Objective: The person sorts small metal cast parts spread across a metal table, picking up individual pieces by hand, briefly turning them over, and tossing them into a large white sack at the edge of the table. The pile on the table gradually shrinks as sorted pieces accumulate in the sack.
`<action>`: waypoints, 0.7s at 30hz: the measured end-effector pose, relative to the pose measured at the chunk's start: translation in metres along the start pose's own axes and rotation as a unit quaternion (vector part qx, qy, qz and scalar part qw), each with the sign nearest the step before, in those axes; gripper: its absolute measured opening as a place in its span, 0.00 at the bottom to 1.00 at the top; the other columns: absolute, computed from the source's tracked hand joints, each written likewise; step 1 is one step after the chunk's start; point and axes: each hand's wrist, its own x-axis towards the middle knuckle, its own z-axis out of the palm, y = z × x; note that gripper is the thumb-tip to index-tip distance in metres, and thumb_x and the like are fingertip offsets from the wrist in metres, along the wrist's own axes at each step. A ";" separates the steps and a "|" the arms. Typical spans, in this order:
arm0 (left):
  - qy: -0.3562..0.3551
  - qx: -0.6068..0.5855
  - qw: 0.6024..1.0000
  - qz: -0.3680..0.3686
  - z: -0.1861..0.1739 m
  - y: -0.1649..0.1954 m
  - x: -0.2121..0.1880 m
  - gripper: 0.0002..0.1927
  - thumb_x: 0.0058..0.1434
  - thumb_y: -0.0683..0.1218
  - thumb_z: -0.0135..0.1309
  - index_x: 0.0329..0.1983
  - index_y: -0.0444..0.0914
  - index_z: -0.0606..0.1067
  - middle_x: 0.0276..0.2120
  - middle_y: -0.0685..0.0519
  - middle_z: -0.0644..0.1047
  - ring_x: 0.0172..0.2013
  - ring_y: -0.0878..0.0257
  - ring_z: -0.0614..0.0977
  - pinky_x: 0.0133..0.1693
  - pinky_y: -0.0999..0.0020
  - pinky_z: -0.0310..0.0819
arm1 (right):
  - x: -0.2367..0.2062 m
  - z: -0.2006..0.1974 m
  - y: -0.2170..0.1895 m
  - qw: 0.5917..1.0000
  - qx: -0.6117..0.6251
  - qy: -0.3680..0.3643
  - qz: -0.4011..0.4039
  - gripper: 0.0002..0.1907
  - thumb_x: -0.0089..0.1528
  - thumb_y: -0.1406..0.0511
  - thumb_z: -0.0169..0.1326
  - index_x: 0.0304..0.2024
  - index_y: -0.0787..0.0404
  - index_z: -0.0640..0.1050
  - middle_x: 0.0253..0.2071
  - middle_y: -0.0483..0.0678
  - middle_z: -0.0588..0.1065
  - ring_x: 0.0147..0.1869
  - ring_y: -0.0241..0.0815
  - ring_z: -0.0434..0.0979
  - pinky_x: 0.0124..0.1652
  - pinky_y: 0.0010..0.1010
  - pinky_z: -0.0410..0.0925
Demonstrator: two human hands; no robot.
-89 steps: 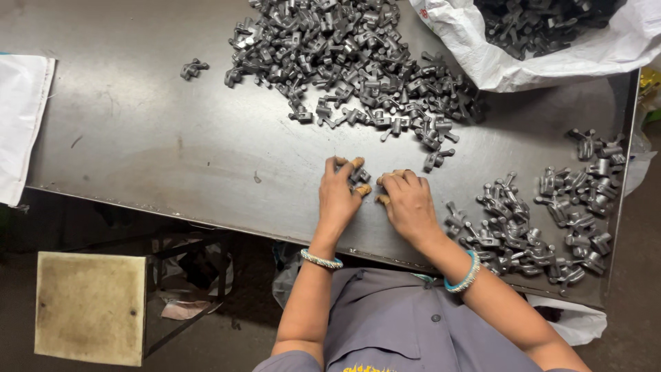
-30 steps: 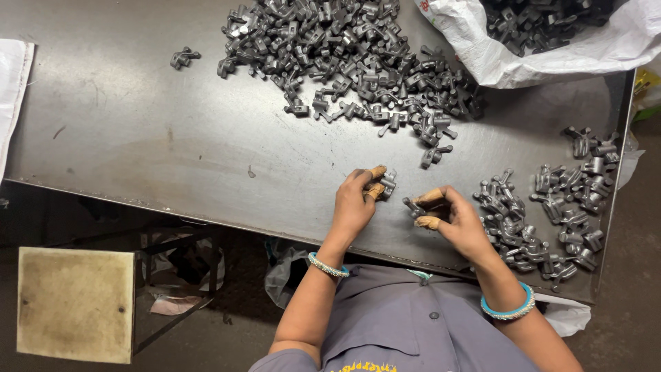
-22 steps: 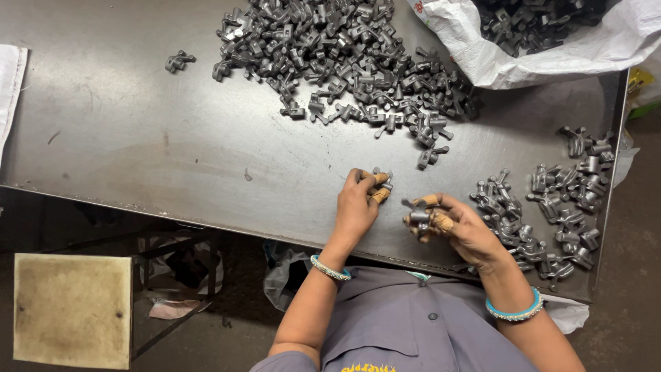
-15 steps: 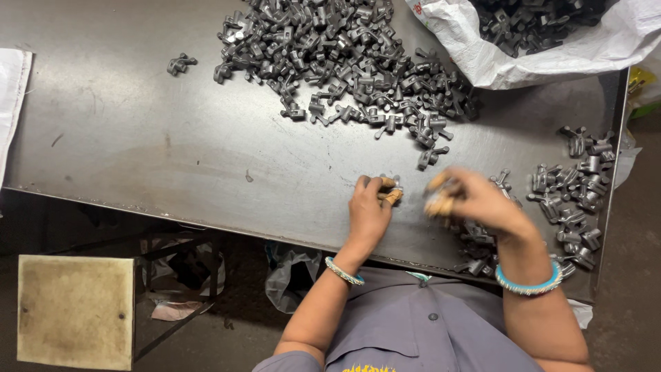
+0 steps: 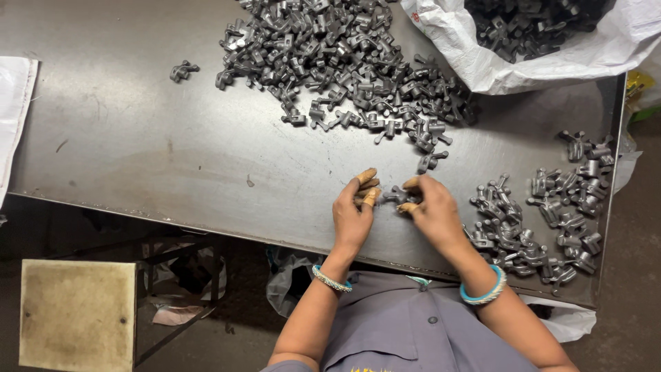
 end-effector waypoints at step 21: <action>-0.115 -0.124 0.986 -0.011 0.025 -0.004 0.000 0.19 0.62 0.41 0.60 0.57 0.34 0.78 0.43 0.50 0.83 0.42 0.66 0.83 0.44 0.72 0.78 | 0.038 -0.079 0.033 0.881 0.434 -0.083 0.172 0.22 0.60 0.70 0.60 0.55 0.61 0.67 0.36 0.58 0.78 0.29 0.40 0.77 0.22 0.23 0.65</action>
